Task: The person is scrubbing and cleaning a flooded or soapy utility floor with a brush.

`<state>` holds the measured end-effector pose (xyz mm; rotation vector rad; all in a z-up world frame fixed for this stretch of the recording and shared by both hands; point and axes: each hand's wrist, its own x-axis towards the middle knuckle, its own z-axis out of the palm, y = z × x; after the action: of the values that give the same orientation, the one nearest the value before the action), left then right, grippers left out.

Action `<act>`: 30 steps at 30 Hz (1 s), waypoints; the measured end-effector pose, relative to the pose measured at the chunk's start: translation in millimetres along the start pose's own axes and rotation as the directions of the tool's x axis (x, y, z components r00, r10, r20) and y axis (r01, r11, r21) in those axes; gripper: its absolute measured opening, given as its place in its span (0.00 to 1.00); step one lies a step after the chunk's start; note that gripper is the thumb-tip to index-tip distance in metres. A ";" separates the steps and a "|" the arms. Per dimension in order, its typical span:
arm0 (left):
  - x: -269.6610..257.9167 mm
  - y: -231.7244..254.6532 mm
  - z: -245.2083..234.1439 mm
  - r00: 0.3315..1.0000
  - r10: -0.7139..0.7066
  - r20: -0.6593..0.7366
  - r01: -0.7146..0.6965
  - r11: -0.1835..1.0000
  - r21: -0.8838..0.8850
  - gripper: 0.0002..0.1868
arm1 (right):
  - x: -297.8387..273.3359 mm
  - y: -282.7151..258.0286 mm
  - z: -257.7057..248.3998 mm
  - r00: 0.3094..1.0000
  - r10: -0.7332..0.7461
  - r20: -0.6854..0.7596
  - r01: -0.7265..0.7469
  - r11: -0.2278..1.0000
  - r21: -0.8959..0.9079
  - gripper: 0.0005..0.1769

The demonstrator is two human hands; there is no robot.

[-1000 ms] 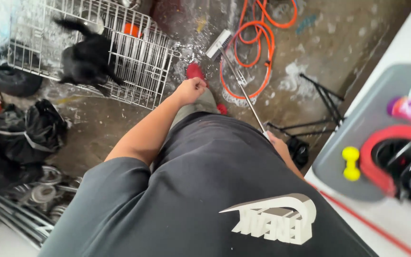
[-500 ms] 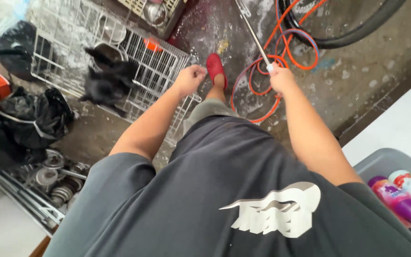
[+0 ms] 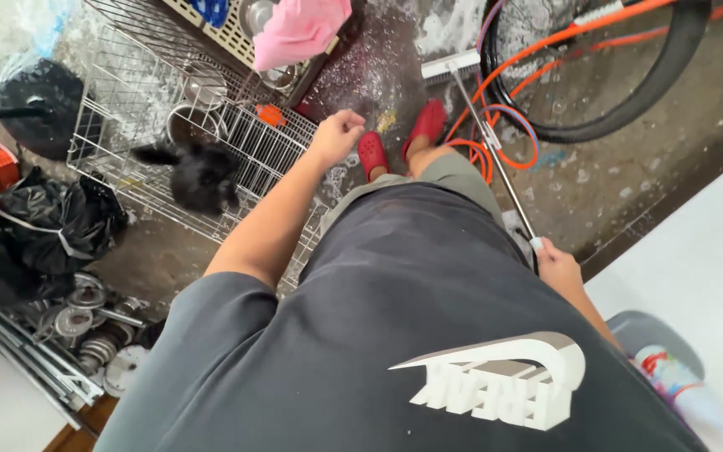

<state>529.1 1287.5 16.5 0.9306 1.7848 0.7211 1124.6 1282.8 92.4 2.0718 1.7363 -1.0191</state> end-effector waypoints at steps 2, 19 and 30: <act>-3.1 19.1 -7.7 0.997 -0.072 0.004 0.072 0.997 -0.012 0.13 | 56.7 15.4 -6.1 0.994 -0.099 0.038 0.095 0.992 0.088 0.20; 205.9 168.2 0.7 0.977 0.064 -0.206 -0.071 0.997 -0.028 0.11 | 425.2 -336.9 -94.7 0.807 -0.574 0.142 0.589 0.762 -0.269 0.20; 318.0 193.1 -13.3 0.980 0.164 -0.114 -0.171 0.984 -0.053 0.11 | 363.2 -108.5 -153.8 0.951 -0.298 0.084 0.298 0.954 0.009 0.26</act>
<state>491.4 1657.8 23.7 1.0255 1.7816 0.9457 1092.5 1678.6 -5.9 1.7689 2.0467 -1.1649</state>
